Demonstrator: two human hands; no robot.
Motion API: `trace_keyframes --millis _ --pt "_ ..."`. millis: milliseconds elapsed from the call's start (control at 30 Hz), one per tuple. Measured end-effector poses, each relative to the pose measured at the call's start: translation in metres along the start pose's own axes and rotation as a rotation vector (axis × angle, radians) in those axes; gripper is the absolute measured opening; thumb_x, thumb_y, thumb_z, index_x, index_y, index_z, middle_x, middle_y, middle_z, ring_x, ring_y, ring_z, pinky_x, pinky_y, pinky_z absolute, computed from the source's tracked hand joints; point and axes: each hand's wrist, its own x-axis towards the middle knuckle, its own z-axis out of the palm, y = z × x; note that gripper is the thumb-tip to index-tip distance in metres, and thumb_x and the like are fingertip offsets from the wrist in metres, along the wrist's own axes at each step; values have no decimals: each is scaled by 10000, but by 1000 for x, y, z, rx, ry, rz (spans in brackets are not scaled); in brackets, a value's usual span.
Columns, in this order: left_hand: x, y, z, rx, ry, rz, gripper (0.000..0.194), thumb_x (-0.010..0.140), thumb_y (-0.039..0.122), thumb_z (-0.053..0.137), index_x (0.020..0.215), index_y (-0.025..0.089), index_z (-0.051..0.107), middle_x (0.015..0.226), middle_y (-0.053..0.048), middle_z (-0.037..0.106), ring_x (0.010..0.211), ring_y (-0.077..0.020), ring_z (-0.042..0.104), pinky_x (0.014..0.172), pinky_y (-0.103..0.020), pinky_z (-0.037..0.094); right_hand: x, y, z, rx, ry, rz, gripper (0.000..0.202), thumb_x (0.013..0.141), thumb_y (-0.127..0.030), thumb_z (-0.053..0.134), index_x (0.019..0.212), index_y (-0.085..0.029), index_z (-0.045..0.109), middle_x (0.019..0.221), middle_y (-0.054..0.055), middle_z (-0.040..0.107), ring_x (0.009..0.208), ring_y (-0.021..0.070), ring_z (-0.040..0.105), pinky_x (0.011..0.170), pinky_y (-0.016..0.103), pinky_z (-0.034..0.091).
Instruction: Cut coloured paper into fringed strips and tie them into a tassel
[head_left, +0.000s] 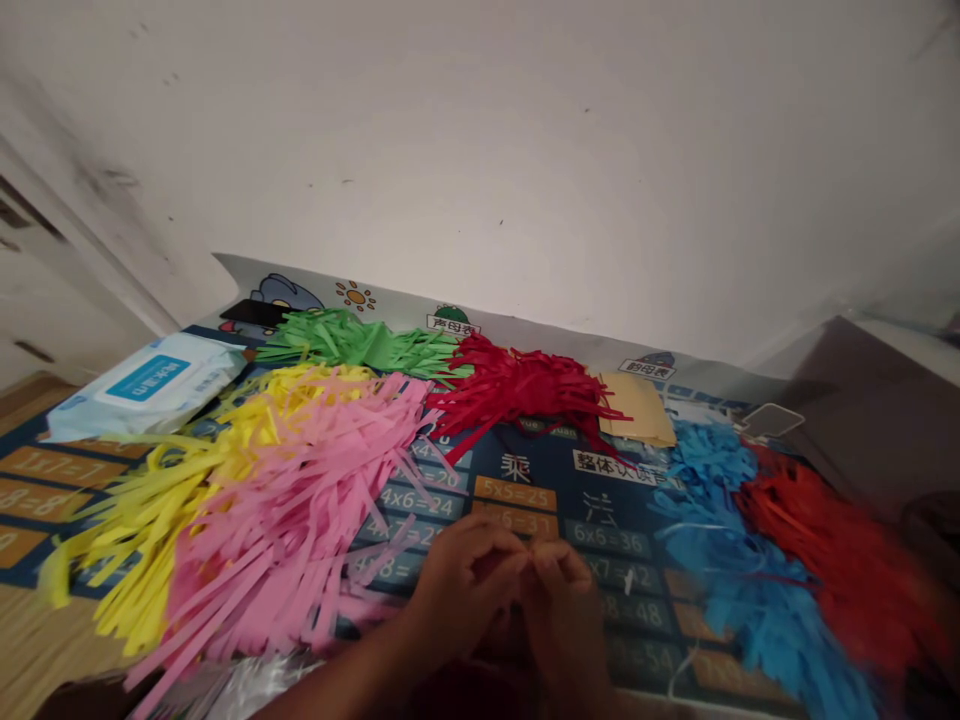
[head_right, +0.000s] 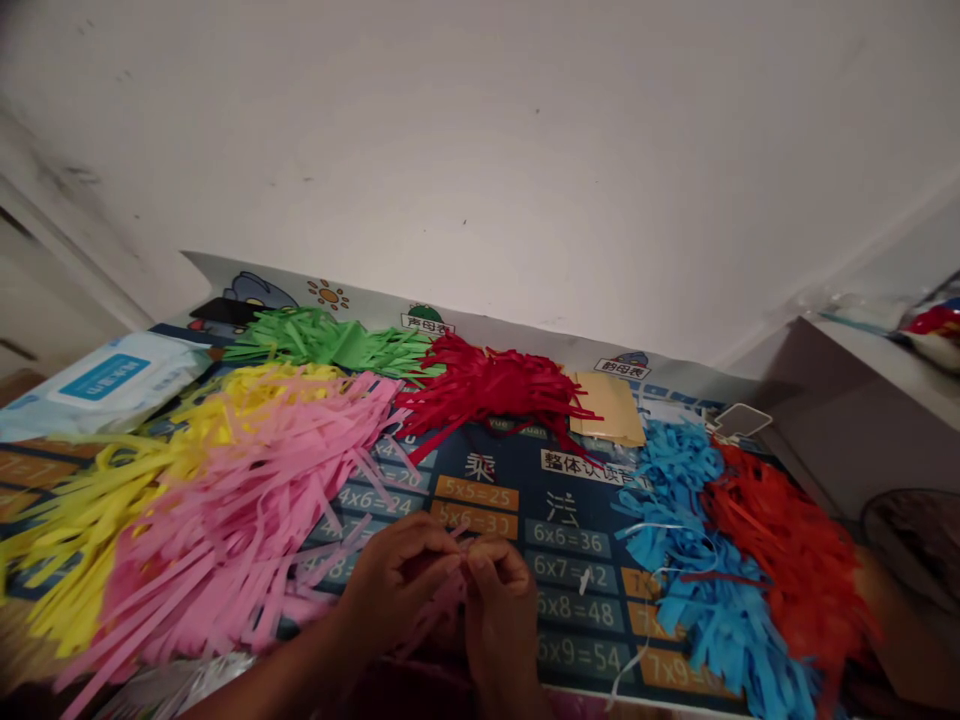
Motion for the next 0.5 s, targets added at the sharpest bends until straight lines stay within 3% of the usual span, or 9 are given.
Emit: trace_keyframes --millis 233,400,500 --pt "0 3 1 43 -16 -21 103 745 104 631 722 160 714 693 -20 669 659 -129 616 626 -201 444 -2 2 -3 85 -16 127 246 682 -326 718 530 -182 588 553 -7 558 513 129 491 478 227 409" --pt "-2 4 -4 202 -67 114 141 827 177 603 762 170 728 712 -44 674 669 -158 621 620 -236 432 -2 6 -6 56 19 -40 183 688 -223 708 528 -195 624 587 -14 584 584 137 537 568 232 453" --pt "-2 3 -9 110 -120 107 113 821 182 632 766 177 731 710 -35 691 661 -147 635 624 -221 436 -3 10 -12 72 -46 -54 158 674 -178 710 535 -201 639 605 -12 601 608 142 556 583 234 459"
